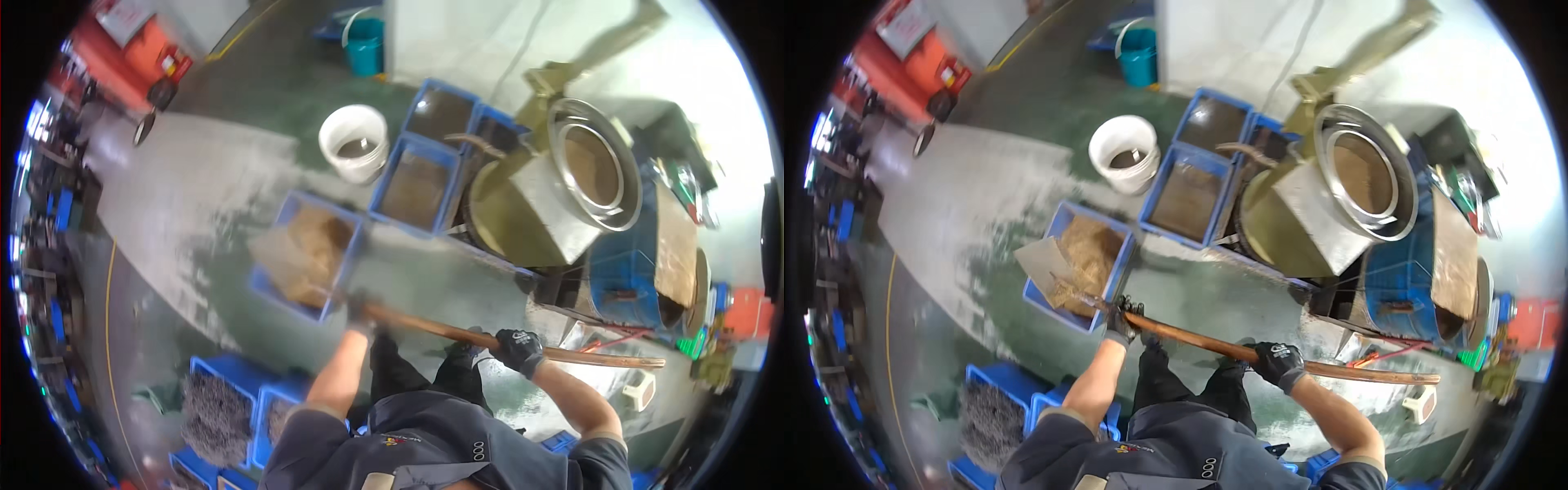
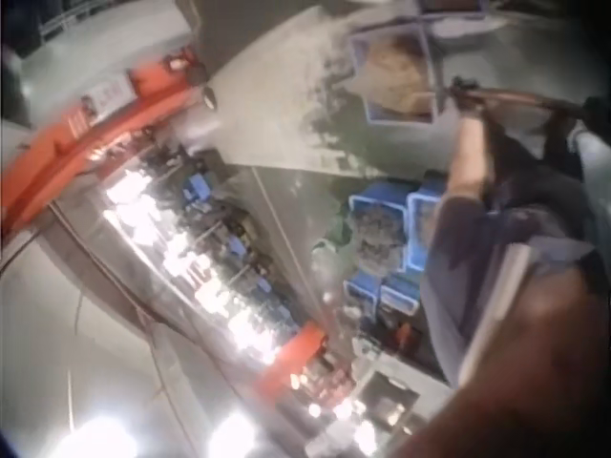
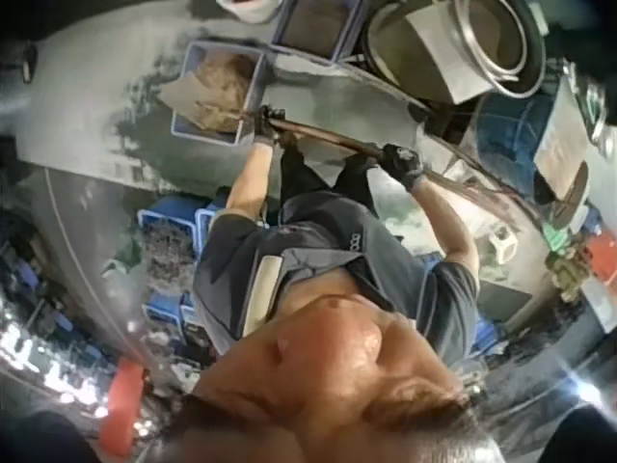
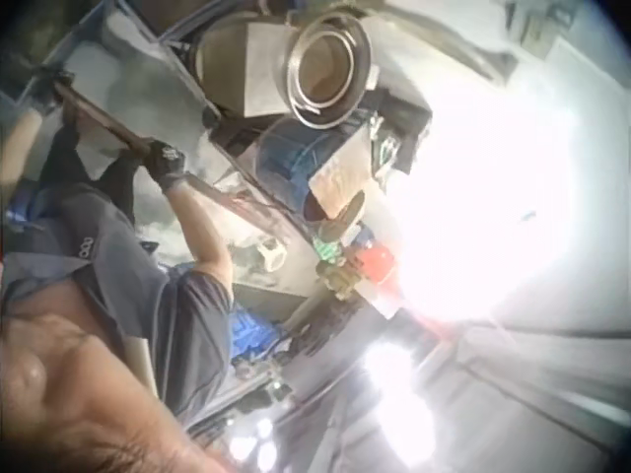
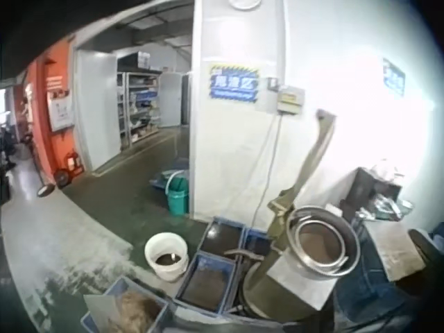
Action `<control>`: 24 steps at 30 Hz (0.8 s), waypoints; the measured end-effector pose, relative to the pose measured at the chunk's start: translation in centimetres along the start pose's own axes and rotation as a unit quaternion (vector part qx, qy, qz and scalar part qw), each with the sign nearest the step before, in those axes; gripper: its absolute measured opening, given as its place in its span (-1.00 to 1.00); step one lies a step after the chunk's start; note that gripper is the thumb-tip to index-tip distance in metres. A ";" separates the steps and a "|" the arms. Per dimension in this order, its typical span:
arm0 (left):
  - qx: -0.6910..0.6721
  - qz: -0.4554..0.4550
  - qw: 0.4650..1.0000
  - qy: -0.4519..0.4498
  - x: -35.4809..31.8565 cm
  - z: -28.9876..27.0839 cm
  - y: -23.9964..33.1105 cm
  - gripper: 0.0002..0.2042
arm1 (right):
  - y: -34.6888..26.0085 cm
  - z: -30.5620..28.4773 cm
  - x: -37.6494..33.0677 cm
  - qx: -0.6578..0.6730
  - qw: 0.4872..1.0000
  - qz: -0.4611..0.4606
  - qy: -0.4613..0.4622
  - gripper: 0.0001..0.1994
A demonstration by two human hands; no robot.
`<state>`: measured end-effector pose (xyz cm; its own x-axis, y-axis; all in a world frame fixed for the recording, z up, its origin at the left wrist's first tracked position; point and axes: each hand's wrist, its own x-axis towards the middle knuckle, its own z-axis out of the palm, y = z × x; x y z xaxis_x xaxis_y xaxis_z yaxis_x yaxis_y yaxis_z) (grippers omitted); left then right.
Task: Shoveling industrial material from a floor bin into a processing machine.
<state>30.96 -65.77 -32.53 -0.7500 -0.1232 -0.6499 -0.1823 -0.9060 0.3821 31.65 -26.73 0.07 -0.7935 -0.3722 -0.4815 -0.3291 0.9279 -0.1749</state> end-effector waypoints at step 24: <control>-0.167 -0.475 0.739 -0.448 -26.1 69.3 -51.6 -0.84 | 32.7 -14.4 -48.7 -0.222 0.822 0.449 0.273 -0.82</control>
<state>15.87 12.22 10.21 -0.5316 0.8145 0.2322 -0.8422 -0.4792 -0.2471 52.11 21.41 30.17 -0.8900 0.3924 0.2322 0.4558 0.7798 0.4291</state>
